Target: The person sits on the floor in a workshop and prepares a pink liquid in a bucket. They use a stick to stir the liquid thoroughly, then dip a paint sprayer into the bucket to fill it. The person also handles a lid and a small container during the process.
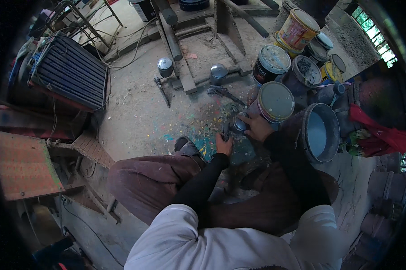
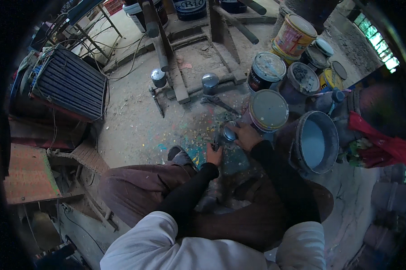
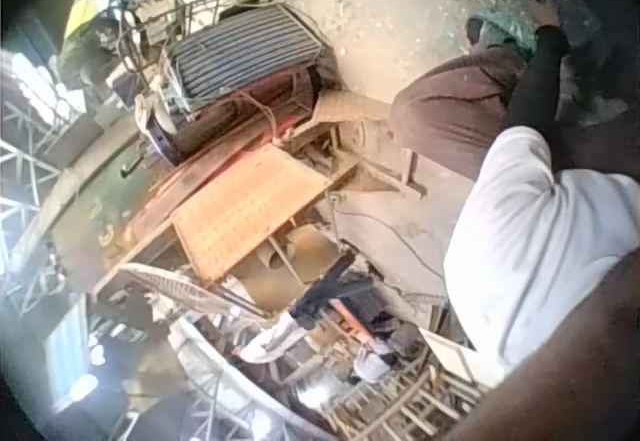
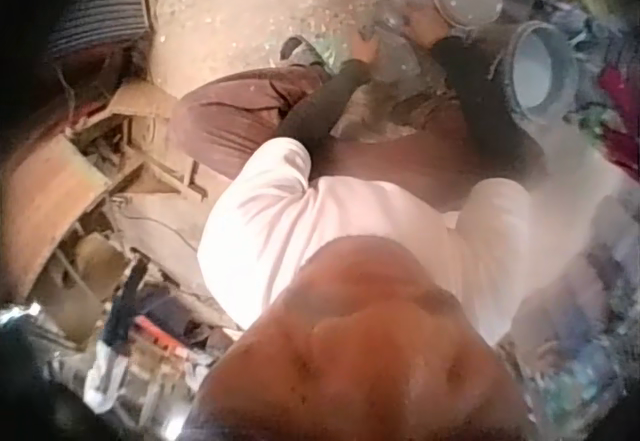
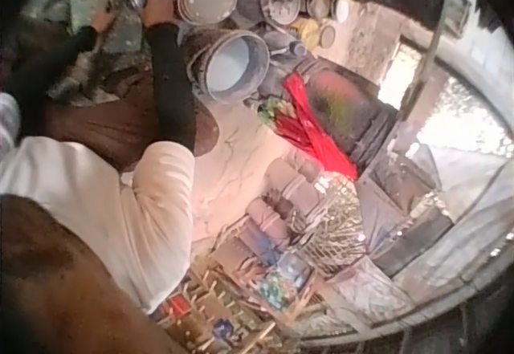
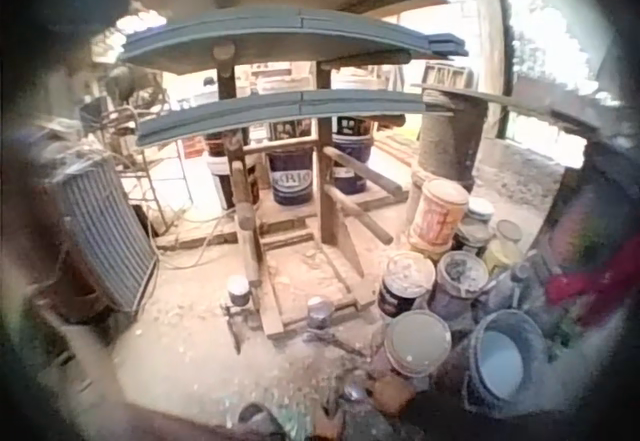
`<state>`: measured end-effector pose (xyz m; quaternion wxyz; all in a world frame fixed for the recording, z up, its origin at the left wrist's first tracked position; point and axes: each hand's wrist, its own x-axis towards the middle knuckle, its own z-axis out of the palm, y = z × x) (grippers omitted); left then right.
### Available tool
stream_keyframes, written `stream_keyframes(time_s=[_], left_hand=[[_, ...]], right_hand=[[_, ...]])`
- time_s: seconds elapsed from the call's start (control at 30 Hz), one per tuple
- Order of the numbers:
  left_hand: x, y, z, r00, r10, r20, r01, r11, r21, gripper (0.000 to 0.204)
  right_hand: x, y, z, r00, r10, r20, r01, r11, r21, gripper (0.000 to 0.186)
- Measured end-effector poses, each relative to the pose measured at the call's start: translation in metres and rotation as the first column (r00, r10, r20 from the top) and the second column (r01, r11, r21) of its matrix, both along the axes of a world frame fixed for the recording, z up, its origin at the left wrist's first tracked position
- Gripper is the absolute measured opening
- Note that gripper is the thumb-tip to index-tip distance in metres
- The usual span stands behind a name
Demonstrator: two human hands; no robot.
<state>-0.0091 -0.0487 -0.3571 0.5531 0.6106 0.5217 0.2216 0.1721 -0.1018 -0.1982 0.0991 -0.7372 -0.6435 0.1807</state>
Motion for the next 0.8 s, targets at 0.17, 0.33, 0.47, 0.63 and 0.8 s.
stream_keyframes(time_s=[0.17,0.33,0.47,0.63,0.8], left_hand=[[-0.001,0.029,-0.018,0.969,0.238,0.07,-0.239,0.971,0.012,0.045],[-0.007,0.083,-0.029,0.894,0.442,0.074,-0.444,0.896,0.021,0.045],[-0.021,0.146,-0.055,0.799,0.587,0.129,-0.593,0.805,0.013,0.046],[-0.015,0.191,-0.05,0.745,0.667,0.011,-0.666,0.744,0.048,0.054],[0.014,0.209,-0.052,0.71,0.704,-0.01,-0.704,0.71,-0.01,0.061]], right_hand=[[-0.001,0.0,0.023,0.998,-0.004,-0.063,0.016,0.983,0.184,0.063],[0.027,-0.039,0.074,0.978,-0.042,-0.202,0.068,0.99,0.125,0.013],[0.036,-0.075,0.115,0.971,-0.201,-0.129,0.209,0.977,0.044,0.008],[0.05,-0.118,0.114,0.933,-0.309,-0.183,0.343,0.919,0.195,0.01],[0.052,-0.121,0.118,0.51,-0.568,-0.646,0.653,0.744,-0.139,0.02]])
